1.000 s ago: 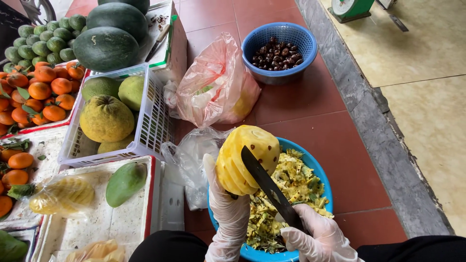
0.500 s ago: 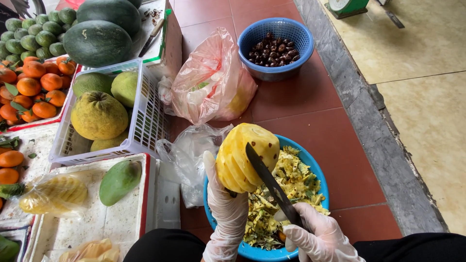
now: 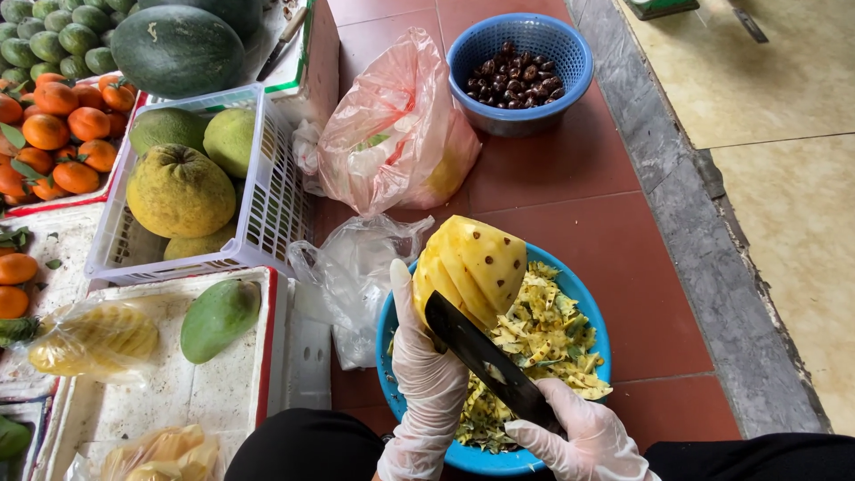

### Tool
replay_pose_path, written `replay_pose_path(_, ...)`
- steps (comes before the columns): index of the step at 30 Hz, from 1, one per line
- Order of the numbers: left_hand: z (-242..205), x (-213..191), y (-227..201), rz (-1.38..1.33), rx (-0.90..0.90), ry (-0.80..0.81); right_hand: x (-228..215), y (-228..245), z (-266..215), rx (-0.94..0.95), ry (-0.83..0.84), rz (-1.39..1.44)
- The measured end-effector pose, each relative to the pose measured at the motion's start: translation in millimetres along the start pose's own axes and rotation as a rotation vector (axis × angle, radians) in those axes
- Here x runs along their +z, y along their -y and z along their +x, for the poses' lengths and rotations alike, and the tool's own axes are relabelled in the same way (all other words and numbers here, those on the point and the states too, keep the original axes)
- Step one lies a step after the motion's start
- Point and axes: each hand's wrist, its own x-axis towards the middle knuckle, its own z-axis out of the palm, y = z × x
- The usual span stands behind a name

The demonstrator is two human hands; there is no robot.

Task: Carving spiral grooves into a peeled pineapple to remove the eyes using a knife

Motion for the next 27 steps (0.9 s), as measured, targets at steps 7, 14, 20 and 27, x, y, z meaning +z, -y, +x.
replay_pose_path(7,1.5,1.5,-3.3,0.009,-0.048,-0.012,0.2,1.3,2.2,0.008,0.031,0.054)
replay_pose_path(14,2.7,3.5,-2.2,-0.023,-0.086,0.002,1.1,5.5,4.0,-0.011,0.052,0.077)
replay_pose_path(20,5.0,3.1,-3.3,0.136,0.032,-0.069,1.8,35.6,1.4,0.064,0.030,0.030)
replay_pose_path(27,0.9,0.2,-7.4,0.219,0.045,-0.034,3.2,62.5,9.4,0.042,-0.066,0.175)
